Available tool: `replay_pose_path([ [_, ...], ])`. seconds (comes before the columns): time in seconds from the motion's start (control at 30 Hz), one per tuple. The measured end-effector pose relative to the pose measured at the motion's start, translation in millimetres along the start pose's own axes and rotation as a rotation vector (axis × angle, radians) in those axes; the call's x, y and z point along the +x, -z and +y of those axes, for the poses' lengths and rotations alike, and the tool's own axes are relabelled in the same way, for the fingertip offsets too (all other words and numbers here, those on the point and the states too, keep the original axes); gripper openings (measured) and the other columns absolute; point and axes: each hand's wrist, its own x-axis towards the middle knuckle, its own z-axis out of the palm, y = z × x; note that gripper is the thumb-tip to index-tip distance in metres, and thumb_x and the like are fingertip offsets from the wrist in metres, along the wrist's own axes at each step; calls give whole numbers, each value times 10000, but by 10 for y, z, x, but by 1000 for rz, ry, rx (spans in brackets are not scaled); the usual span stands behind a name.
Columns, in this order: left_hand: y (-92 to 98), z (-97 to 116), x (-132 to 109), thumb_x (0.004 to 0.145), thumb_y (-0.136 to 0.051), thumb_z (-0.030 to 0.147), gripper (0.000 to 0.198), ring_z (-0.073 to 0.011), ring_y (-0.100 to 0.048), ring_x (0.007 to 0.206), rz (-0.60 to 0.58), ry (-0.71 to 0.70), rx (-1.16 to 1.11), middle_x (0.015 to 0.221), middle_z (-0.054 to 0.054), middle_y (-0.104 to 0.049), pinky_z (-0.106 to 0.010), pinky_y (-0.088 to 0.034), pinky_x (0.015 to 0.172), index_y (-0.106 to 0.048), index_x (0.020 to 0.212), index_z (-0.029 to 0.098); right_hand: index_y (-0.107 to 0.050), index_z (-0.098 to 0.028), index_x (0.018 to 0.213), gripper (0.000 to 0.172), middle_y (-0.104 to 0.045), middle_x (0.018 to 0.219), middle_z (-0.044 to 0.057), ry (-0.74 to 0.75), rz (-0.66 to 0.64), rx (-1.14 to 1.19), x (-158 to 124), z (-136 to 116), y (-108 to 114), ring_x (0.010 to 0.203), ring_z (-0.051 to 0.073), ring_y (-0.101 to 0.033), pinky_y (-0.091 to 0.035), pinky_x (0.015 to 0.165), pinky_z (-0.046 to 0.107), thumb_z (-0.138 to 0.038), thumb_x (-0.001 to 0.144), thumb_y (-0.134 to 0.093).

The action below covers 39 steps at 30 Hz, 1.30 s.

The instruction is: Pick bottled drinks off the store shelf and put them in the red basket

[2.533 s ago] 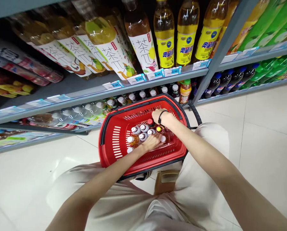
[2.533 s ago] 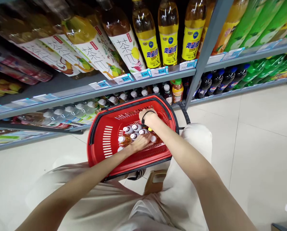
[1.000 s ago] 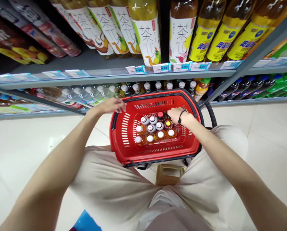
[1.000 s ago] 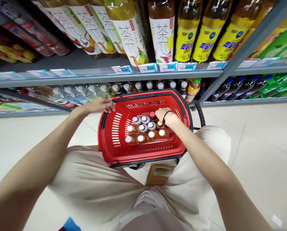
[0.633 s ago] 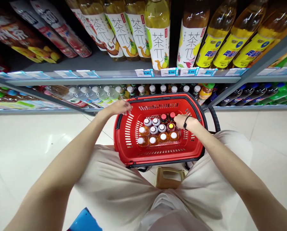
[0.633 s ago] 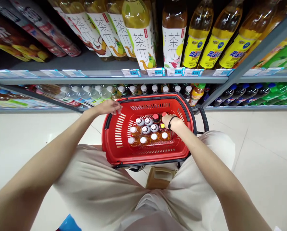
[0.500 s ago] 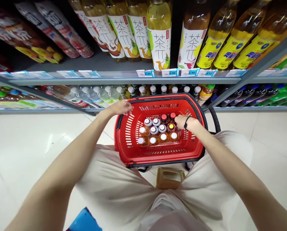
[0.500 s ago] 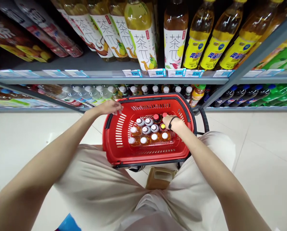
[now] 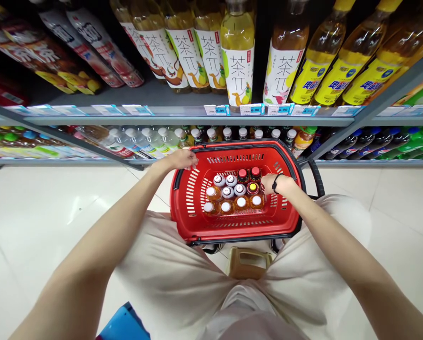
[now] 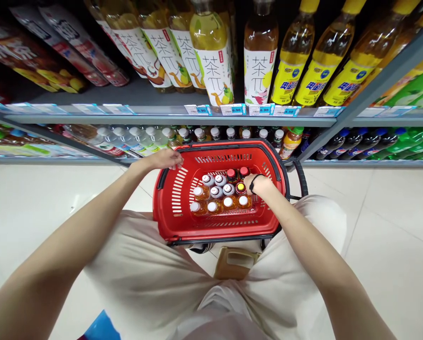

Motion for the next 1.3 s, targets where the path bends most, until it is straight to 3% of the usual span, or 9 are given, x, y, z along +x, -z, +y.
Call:
replay_pose_path([
  [0.2,-23,-49,32,757,-519,431,256,-191,-717,662,21,-26,45,758,-55,-776,-227,-521,628,-652,760,213,-693,-46,1283,361,-727,1285,211,-22,20,-5,17,-18,-17,1166,277,-723,-584,991,417,-234,974,-692],
  [0.4,-34,-15,-18,808,-490,410,257,-185,-722,646,64,-85,70,775,-46,-786,-233,-514,617,-653,810,212,-700,-108,1224,302,-732,1244,135,-17,27,-12,36,-44,-34,1133,250,-720,-592,987,448,-313,1003,-702],
  [0.57,-37,176,-87,834,-492,327,216,-201,-741,750,219,-183,114,823,-54,-792,-258,-521,730,-668,864,206,-703,-99,1203,294,-735,1216,137,-26,23,-7,65,-67,-33,1106,249,-725,-599,967,438,-309,997,-712],
  [0.67,-23,415,-181,881,-490,334,256,-225,-737,859,398,-242,134,937,-81,-793,-286,-513,796,-688,970,199,-700,-95,1203,298,-735,1206,139,-23,29,-5,52,-73,-14,1080,244,-730,-606,944,425,-307,994,-715],
  [0.83,105,929,-342,966,-459,345,280,-220,-714,854,632,-313,123,953,-78,-769,-306,-514,827,-678,1044,190,-695,-92,1215,304,-724,1231,146,5,88,-7,-5,-76,16,1118,251,-717,-590,980,445,-322,1016,-684],
  [0.93,315,1261,-312,1002,-442,340,318,-216,-702,966,810,-364,74,1118,-106,-737,-324,-529,910,-623,1202,172,-689,-78,1230,317,-715,1254,162,23,110,-6,-37,-84,32,1150,261,-708,-581,1002,453,-317,1022,-677],
  [1.03,601,1606,-165,947,-611,389,464,-261,-630,1220,1067,-459,-80,1362,-163,-625,-363,-544,987,-543,1345,161,-700,-83,1213,291,-732,1228,151,35,92,-1,-54,-94,47,1125,251,-722,-592,983,441,-303,1025,-673],
  [1.13,865,1940,-3,877,-747,490,700,-294,-600,1302,1077,-434,-258,1428,-185,-582,-416,-532,1046,-458,1430,173,-698,-81,1225,297,-733,1238,156,35,84,6,-61,-96,55,1125,252,-726,-594,980,437,-298,1024,-675],
  [1.3,1105,2330,138,794,-819,561,765,-343,-629,1256,990,-393,-358,1297,-192,-670,-471,-479,1104,-511,1349,134,-695,-88,1238,289,-735,1244,152,45,84,20,-110,-87,84,1126,253,-731,-599,976,438,-274,1016,-684],
])
